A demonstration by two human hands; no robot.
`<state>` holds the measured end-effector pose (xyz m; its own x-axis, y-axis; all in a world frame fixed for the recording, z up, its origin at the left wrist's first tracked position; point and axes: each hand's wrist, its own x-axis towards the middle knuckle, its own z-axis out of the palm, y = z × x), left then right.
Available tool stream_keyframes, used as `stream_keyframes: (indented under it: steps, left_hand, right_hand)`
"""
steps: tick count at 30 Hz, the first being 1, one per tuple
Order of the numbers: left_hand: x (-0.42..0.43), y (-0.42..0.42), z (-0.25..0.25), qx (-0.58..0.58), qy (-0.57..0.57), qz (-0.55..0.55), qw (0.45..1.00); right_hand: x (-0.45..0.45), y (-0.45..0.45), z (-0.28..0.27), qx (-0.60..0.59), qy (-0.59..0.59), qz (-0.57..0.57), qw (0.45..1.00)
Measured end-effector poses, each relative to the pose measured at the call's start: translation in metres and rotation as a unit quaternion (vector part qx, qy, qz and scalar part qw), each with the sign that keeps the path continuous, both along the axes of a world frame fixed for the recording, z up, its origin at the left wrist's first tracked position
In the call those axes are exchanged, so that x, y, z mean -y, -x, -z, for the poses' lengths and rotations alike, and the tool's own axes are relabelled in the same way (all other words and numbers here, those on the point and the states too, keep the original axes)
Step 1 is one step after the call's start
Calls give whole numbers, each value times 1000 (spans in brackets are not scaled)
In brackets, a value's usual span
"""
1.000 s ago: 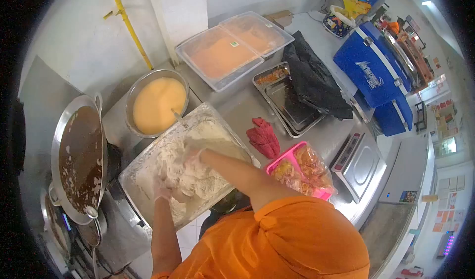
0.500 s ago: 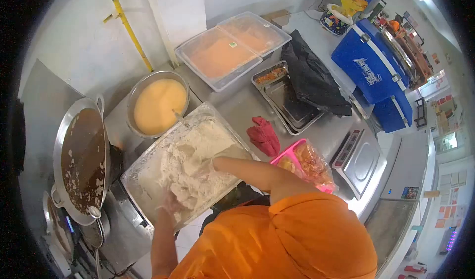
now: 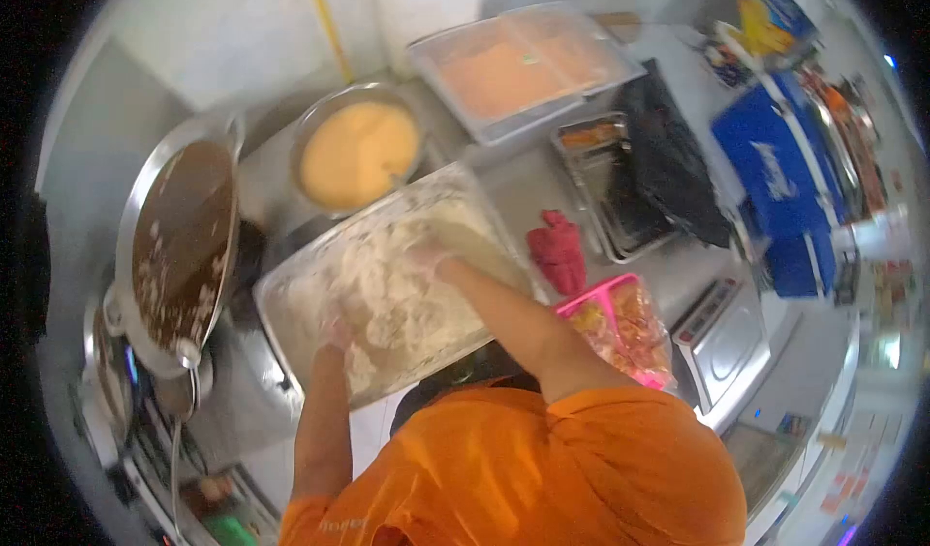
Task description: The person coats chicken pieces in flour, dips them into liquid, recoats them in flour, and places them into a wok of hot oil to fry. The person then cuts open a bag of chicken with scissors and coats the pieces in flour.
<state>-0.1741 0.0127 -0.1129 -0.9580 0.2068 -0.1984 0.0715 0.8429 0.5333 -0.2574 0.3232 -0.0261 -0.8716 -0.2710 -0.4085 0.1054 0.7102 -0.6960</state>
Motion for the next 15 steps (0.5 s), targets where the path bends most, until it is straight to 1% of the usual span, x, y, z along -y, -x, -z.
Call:
stream_keyframes:
  steps: [1,2,3,4,5,6,7,8,9,11,12,14,15]
  left_hand:
    - [0,4,3,-46,111,105,987]
    - [-5,7,2,-70,171,170,968]
    - [-13,13,2,-78,204,209,953]
    - [-30,14,-5,-58,142,181,971]
    - [-47,15,-12,-41,78,154,984]
    - [-60,9,-41,55,32,59,996]
    - [-50,11,-19,135,-51,-2,989]
    - [-40,14,3,207,-138,-78,966]
    - [-31,17,25,262,-210,-159,929]
    - [-22,5,-34,249,-74,-77,963]
    - [-16,-3,-54,240,-28,-41,970]
    - [-2,-20,-81,230,9,5,973]
    - [2,-30,-93,231,2,16,973]
  right_hand:
    - [-2,9,10,20,60,-53,997]
    - [10,11,37,20,107,-37,993]
    - [18,11,35,99,156,-1,983]
    - [20,11,23,176,195,37,964]
    - [27,4,5,225,210,77,948]
    - [34,-3,-14,271,223,121,929]
    - [42,-10,-41,281,219,164,920]
    - [44,-13,-48,270,179,158,933]
    - [47,-15,-54,259,137,151,944]
    - [21,-20,-39,190,-21,38,981]
    - [-2,-19,-14,137,-65,-66,986]
    - [-34,-27,-35,146,-88,-159,972]
    - [-44,-38,-50,126,-66,-211,967]
